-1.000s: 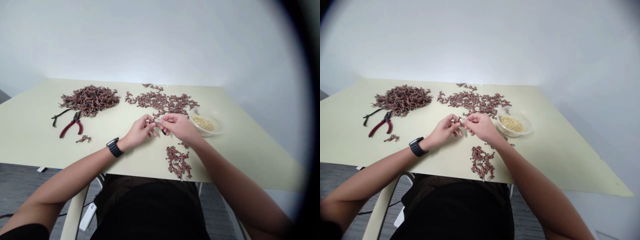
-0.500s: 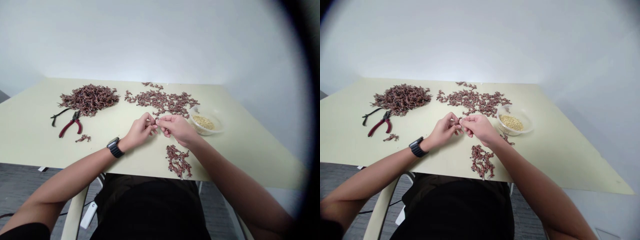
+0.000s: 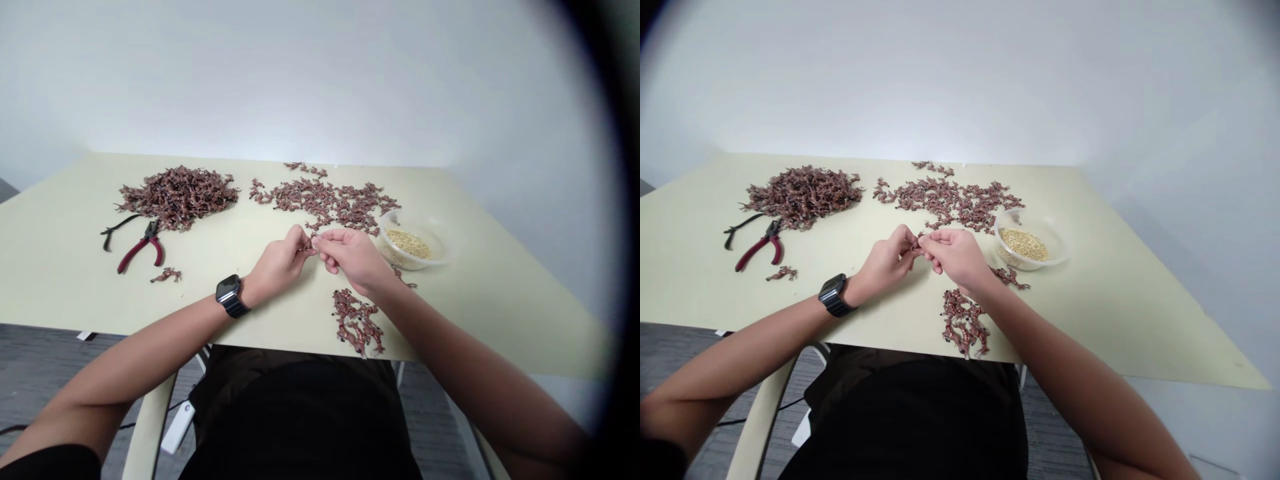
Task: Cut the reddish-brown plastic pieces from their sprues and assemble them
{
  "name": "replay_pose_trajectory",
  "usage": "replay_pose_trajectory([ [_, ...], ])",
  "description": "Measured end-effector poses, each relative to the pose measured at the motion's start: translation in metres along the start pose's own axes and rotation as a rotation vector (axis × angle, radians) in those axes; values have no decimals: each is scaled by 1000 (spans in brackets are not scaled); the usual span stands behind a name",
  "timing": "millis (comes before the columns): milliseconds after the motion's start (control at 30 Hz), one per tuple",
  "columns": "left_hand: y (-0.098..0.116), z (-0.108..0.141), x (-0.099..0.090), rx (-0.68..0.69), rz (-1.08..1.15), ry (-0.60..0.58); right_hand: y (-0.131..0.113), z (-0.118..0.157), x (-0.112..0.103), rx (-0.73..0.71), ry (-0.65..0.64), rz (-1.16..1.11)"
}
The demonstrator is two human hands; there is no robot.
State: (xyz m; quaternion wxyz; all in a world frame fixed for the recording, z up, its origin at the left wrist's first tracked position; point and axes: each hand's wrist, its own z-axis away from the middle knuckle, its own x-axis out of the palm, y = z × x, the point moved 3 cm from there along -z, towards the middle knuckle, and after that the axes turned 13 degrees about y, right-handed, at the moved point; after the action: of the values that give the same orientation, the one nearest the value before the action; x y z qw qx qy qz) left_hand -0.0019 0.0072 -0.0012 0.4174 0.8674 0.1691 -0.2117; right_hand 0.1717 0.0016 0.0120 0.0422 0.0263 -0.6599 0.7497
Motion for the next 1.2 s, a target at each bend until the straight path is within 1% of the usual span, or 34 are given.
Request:
replay_pose_trajectory([
  [100,0,1,0,-17,31,-5,0,1,1,-25,6,20],
  [200,-1,1,1,-93,153,-50,1,-3,-2,-24,-10,68],
  [267,-2,1,3,-196,299,-79,1,-7,-5,-65,-7,131],
  [333,-3,0,7,-334,509,-129,2,-12,-9,-140,1,174],
  [400,-3,-2,9,-449,701,-190,2,-15,-11,-217,-23,186],
  [500,-3,-4,10,-544,822,-248,-2,-14,-11,-297,-101,234],
  [567,-5,-5,9,-596,846,-249,-9,-11,-14,-354,-85,309],
  [633,-8,-7,7,-619,842,-203,-22,-9,-23,-458,31,403],
  [700,-12,-9,4,-584,793,-120,-39,-9,-40,-610,248,504],
  [767,-14,-11,1,-519,713,-49,-52,-14,-66,-686,509,568],
  [800,-15,-12,0,-491,676,-34,-57,-18,-81,-692,599,594],
  [833,-16,-12,0,-474,646,-31,-60,-24,-96,-684,650,629],
  [900,-18,-12,1,-476,612,-41,-60,-39,-124,-624,626,788],
  [933,-20,-12,2,-491,610,-44,-58,-46,-138,-573,601,908],
  [1000,-22,-12,3,-526,619,-44,-50,-59,-162,-405,505,1191],
  [1033,-22,-11,4,-540,621,-46,-44,-64,-170,-303,416,1302],
  [1067,-22,-11,4,-549,620,-51,-38,-68,-175,-223,308,1382],
  [1100,-22,-11,5,-553,611,-58,-34,-71,-179,-182,255,1405],
  [1133,-22,-11,5,-556,598,-64,-30,-72,-180,-157,213,1419],
  [1200,-22,-10,5,-562,576,-71,-27,-74,-178,-176,180,1416],
])
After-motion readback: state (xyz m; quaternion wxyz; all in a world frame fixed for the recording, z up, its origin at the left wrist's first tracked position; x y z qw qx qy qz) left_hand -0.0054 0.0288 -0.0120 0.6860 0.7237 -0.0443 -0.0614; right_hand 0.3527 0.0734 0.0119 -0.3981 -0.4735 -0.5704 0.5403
